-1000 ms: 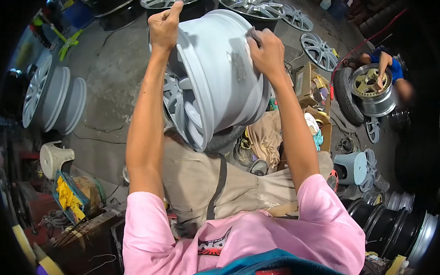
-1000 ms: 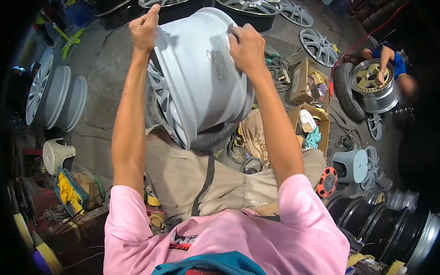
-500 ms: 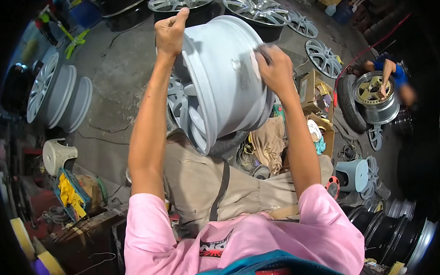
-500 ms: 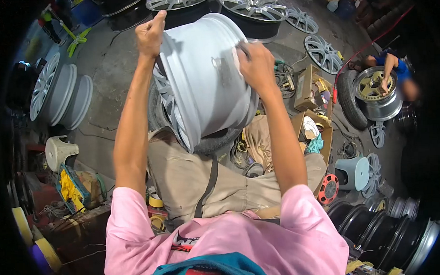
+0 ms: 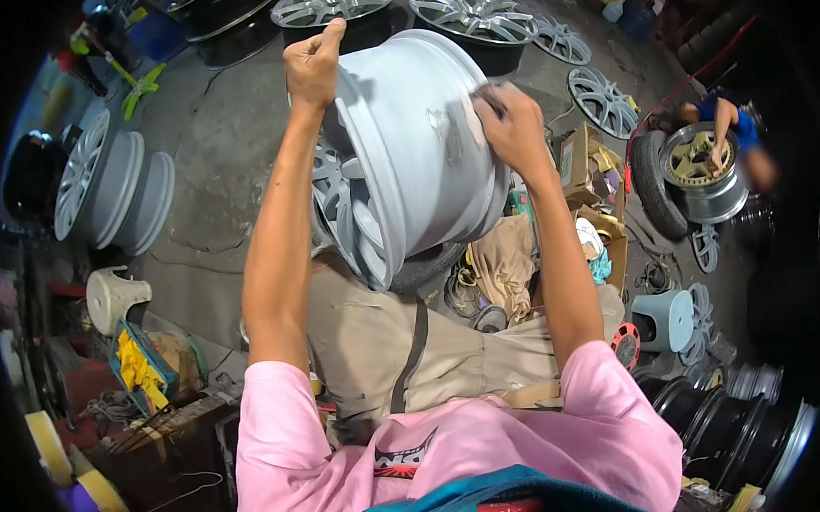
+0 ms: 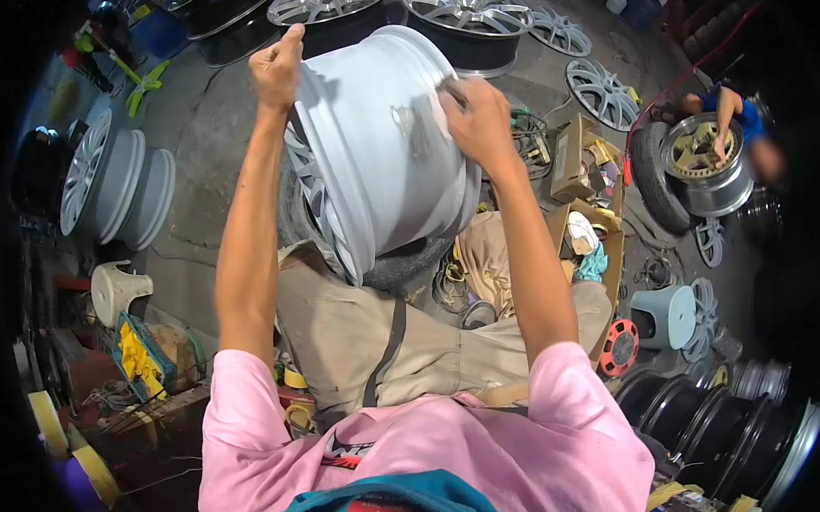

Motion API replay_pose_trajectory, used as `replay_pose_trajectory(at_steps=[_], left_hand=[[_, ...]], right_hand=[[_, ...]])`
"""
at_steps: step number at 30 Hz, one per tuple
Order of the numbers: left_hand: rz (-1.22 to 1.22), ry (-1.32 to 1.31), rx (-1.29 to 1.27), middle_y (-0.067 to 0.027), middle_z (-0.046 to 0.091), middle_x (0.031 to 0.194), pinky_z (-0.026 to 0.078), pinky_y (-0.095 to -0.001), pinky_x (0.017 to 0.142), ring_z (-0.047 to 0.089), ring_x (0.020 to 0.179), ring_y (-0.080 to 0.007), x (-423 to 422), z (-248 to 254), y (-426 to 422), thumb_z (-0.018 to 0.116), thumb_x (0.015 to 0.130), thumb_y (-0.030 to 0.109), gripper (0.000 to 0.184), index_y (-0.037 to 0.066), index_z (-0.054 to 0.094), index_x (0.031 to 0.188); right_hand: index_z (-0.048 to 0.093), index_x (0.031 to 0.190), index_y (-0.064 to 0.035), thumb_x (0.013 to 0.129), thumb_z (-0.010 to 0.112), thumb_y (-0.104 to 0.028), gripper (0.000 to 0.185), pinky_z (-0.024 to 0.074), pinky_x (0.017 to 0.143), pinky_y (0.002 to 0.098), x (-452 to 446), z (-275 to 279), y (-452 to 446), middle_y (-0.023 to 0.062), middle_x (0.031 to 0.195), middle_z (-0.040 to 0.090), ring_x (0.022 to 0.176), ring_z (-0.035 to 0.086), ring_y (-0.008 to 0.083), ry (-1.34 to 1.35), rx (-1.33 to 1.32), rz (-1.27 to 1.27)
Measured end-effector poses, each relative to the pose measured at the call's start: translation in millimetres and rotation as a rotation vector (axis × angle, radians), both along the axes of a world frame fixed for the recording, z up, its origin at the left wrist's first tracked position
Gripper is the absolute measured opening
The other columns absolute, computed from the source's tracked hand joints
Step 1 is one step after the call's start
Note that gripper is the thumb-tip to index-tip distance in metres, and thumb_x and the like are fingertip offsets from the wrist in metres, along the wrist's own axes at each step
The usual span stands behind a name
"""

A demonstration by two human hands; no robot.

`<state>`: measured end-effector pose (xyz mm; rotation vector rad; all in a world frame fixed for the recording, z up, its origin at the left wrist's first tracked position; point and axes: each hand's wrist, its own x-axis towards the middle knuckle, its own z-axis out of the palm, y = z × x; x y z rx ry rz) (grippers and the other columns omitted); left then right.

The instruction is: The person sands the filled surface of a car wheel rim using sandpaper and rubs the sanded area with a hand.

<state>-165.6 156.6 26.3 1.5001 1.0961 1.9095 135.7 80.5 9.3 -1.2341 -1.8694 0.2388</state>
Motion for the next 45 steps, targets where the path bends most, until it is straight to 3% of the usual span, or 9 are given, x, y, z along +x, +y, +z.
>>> replay_pose_trajectory(at_steps=[17, 19, 25, 29, 31, 35, 37, 43, 45], left_hand=[[0.000, -0.029, -0.013, 0.0114, 0.036, 0.055, 0.017, -0.0278, 0.047, 0.028, 0.050, -0.0015, -2.1, 2.2, -1.6, 0.070, 0.101, 0.028, 0.059, 0.015, 0.039, 0.051], [0.019, -0.030, -0.020, 0.0124, 0.034, 0.055, 0.017, -0.0296, 0.049, 0.027, 0.053, -0.0019, -1.6, -2.5, -4.1, 0.070, 0.100, 0.031, 0.061, 0.012, 0.038, 0.051], [-0.036, -0.014, -0.002, 0.0107, 0.040, 0.054, 0.018, -0.0263, 0.045, 0.030, 0.047, -0.0011, -4.8, 3.6, -5.3, 0.069, 0.102, 0.027, 0.058, 0.017, 0.042, 0.052], [-0.015, -0.033, -0.013, 0.0116, 0.034, 0.055, 0.018, -0.0295, 0.050, 0.027, 0.053, -0.0028, 1.3, 3.5, -7.4, 0.071, 0.099, 0.030, 0.062, 0.012, 0.038, 0.050], [0.021, -0.016, -0.024, 0.0115, 0.034, 0.055, 0.018, -0.0296, 0.050, 0.027, 0.053, -0.0030, 4.7, 0.9, -0.9, 0.071, 0.099, 0.030, 0.062, 0.012, 0.038, 0.050], [-0.020, -0.012, -0.015, 0.0094, 0.040, 0.053, 0.017, -0.0267, 0.044, 0.030, 0.046, -0.0016, -3.1, 4.1, -4.0, 0.070, 0.102, 0.028, 0.059, 0.016, 0.042, 0.050], [0.005, 0.001, -0.031, 0.0112, 0.034, 0.056, 0.018, -0.0302, 0.050, 0.027, 0.054, -0.0029, -3.5, 2.9, -7.0, 0.070, 0.100, 0.031, 0.061, 0.011, 0.037, 0.052], [-0.012, 0.001, -0.012, 0.0095, 0.040, 0.053, 0.019, -0.0257, 0.044, 0.031, 0.046, -0.0015, -2.4, -1.9, 1.5, 0.069, 0.102, 0.028, 0.059, 0.016, 0.043, 0.051], [-0.014, 0.010, -0.009, 0.0093, 0.040, 0.053, 0.020, -0.0258, 0.044, 0.031, 0.046, -0.0016, -4.6, -4.3, 2.5, 0.068, 0.102, 0.028, 0.059, 0.016, 0.043, 0.051]], right_hand=[[0.074, 0.097, -0.0023, 0.090, 0.068, -0.015, 0.016, 0.0505, 0.075, 0.0500, -12.4, -4.7, 8.3, 0.0191, 0.087, 0.061, 0.085, 0.064, 0.0415, -0.170, 0.219, -0.071], [0.074, 0.096, -0.0024, 0.089, 0.068, -0.015, 0.015, 0.0500, 0.074, 0.0502, -6.5, -5.0, -9.3, 0.0187, 0.084, 0.061, 0.083, 0.064, 0.0416, -0.088, 0.067, -0.068], [0.074, 0.103, -0.0030, 0.092, 0.066, -0.022, 0.024, 0.0473, 0.075, 0.0472, -16.1, 8.2, 32.9, 0.0213, 0.083, 0.062, 0.083, 0.063, 0.0421, -0.199, 0.176, -0.052], [0.075, 0.101, -0.0041, 0.091, 0.062, -0.019, 0.022, 0.0491, 0.079, 0.0501, 0.1, 13.0, -6.9, 0.0229, 0.087, 0.064, 0.086, 0.064, 0.0431, -0.108, -0.113, 0.000], [0.075, 0.101, -0.0047, 0.091, 0.062, -0.019, 0.021, 0.0491, 0.078, 0.0506, -2.3, 7.7, 12.1, 0.0217, 0.087, 0.064, 0.086, 0.063, 0.0427, -0.129, 0.110, 0.045], [0.074, 0.099, -0.0028, 0.091, 0.065, -0.019, 0.020, 0.0490, 0.075, 0.0517, -22.9, 7.1, 34.5, 0.0202, 0.085, 0.061, 0.084, 0.063, 0.0421, -0.203, 0.176, -0.078], [0.074, 0.100, -0.0025, 0.091, 0.066, -0.019, 0.020, 0.0495, 0.073, 0.0502, -10.9, -8.3, 9.7, 0.0195, 0.085, 0.060, 0.083, 0.063, 0.0410, -0.222, 0.212, -0.067], [0.074, 0.097, -0.0028, 0.091, 0.068, -0.016, 0.016, 0.0499, 0.074, 0.0504, -2.9, -17.5, -42.0, 0.0178, 0.085, 0.061, 0.085, 0.064, 0.0397, -0.017, 0.050, -0.115], [0.075, 0.098, -0.0033, 0.091, 0.068, -0.016, 0.016, 0.0501, 0.073, 0.0509, -12.0, -8.8, 3.9, 0.0180, 0.085, 0.061, 0.083, 0.065, 0.0403, -0.104, 0.242, -0.056]])
